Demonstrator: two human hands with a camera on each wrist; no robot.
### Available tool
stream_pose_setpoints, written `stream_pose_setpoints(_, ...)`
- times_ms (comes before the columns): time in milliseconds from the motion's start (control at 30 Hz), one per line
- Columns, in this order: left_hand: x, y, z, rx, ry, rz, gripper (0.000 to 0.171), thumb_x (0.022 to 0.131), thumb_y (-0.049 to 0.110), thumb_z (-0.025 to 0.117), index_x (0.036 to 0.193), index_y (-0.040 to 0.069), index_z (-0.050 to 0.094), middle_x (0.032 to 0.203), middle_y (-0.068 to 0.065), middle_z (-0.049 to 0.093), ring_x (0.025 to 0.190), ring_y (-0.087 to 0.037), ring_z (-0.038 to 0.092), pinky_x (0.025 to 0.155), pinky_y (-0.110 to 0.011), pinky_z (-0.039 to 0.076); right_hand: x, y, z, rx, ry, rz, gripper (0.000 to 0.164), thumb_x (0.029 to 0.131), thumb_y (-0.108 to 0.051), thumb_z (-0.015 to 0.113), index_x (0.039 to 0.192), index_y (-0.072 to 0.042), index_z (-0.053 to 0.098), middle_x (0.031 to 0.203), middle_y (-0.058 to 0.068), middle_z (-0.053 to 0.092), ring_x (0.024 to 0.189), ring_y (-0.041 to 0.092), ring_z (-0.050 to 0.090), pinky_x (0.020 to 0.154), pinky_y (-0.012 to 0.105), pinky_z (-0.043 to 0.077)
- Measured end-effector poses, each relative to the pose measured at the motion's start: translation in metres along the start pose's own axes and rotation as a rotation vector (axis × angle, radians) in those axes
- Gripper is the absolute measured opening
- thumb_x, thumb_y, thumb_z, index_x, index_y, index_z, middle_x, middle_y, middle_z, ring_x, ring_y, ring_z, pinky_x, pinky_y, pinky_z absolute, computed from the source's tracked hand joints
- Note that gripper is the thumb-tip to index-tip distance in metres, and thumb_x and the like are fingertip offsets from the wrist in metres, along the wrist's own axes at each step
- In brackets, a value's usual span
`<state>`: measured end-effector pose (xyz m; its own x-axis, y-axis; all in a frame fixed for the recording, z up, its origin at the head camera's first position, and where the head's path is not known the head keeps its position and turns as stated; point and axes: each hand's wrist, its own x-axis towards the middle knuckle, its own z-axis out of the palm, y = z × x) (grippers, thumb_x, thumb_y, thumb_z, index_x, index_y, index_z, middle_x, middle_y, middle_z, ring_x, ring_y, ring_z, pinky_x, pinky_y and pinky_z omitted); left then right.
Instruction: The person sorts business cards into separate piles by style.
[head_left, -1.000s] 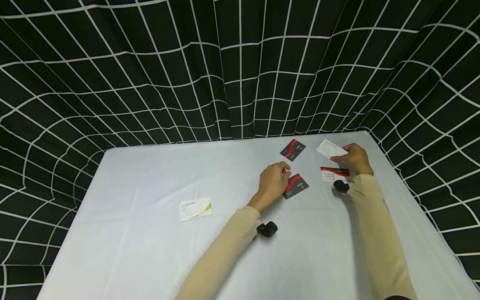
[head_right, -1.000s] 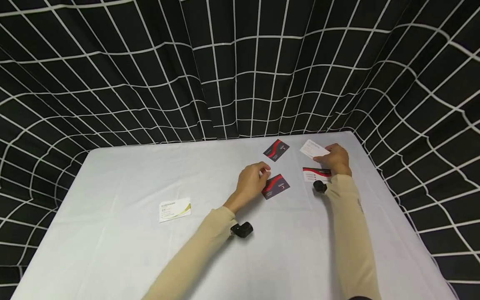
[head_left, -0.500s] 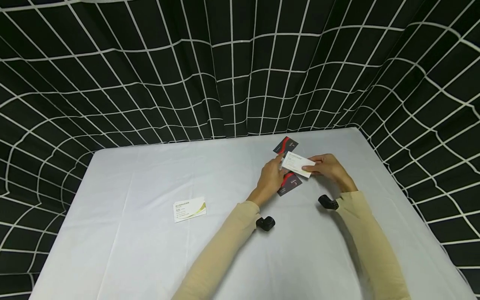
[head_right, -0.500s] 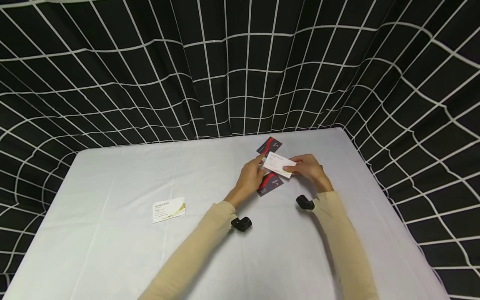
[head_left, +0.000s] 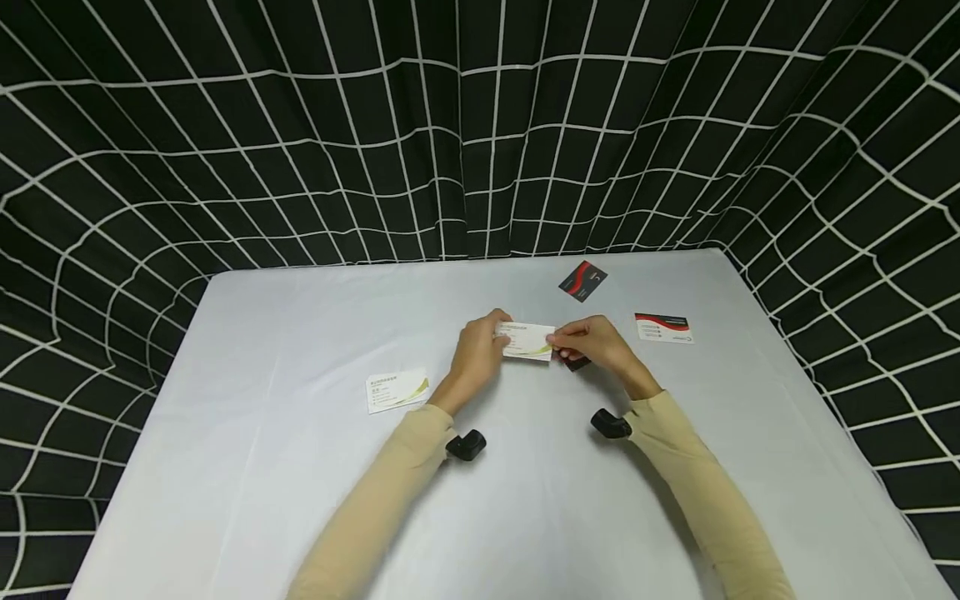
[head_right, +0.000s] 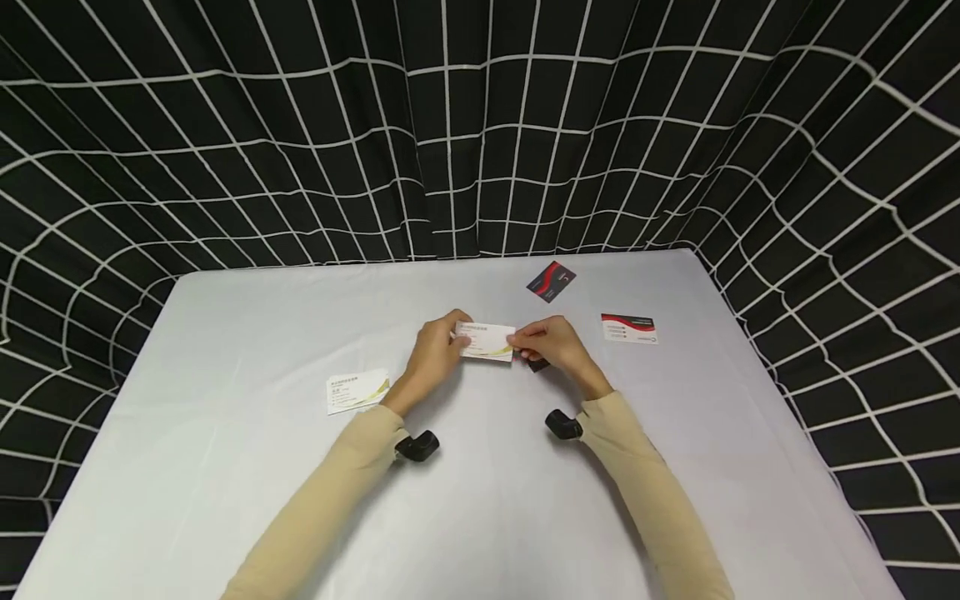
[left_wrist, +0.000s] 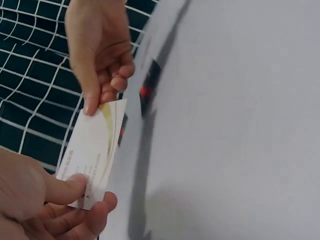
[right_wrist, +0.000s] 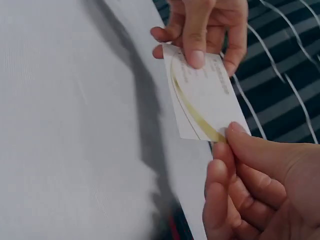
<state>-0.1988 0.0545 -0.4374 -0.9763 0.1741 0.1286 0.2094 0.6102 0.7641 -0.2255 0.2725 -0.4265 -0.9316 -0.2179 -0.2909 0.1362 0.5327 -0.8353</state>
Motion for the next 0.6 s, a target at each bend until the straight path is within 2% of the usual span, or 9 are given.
stream_pose_setpoints(100,-0.02,-0.02,-0.026,0.054,0.011,-0.044,0.033,0.091,0.007,0.067,0.123,0.001,0.059,0.088,-0.011,0.069,0.076,-0.022,0.065,0.068,-0.034,0.052,0.004,-0.017,0.032,-0.028,-0.047,-0.014,0.034,0.09,-0.025,0.073,0.103,0.006,0.071,0.073,0.003,0.067,0.066,0.009,0.058,0.061,0.023,0.05)
stream_pose_setpoints(200,-0.041,-0.039,-0.05,0.106,0.054,-0.101,0.037,0.088,0.014,0.074,0.119,-0.001,0.061,0.063,-0.003,0.059,0.051,-0.015,0.049,0.05,-0.029,0.041,0.007,-0.031,0.063,-0.072,-0.069,-0.029,0.03,0.089,-0.027,0.073,0.097,0.002,0.073,0.069,0.001,0.063,0.062,0.01,0.054,0.058,0.023,0.046)
stream_pose_setpoints(300,-0.06,-0.054,-0.072,0.145,0.109,-0.147,0.036,0.085,0.018,0.077,0.112,-0.002,0.064,0.057,0.002,0.056,0.046,-0.011,0.043,0.048,-0.026,0.038,0.012,-0.044,0.091,-0.132,-0.092,-0.06,0.03,0.089,-0.032,0.072,0.09,-0.002,0.075,0.064,-0.002,0.059,0.058,0.01,0.049,0.055,0.023,0.039)
stream_pose_setpoints(400,-0.076,-0.064,-0.089,0.164,0.147,-0.184,0.037,0.085,0.017,0.077,0.113,-0.003,0.064,0.059,0.002,0.058,0.048,-0.011,0.045,0.049,-0.027,0.039,0.016,-0.055,0.116,-0.167,-0.112,-0.089,0.031,0.089,-0.035,0.072,0.084,-0.004,0.075,0.06,-0.003,0.056,0.055,0.01,0.045,0.053,0.023,0.033)
stream_pose_setpoints(600,-0.096,-0.079,-0.114,0.185,0.148,-0.279,0.048,0.086,0.015,0.076,0.126,0.0,0.055,0.067,-0.003,0.061,0.051,-0.014,0.046,0.052,-0.028,0.039,0.019,-0.073,0.153,-0.245,-0.12,-0.134,0.027,0.087,-0.034,0.073,0.084,-0.008,0.078,0.063,-0.002,0.06,0.06,0.012,0.045,0.056,0.024,0.034)
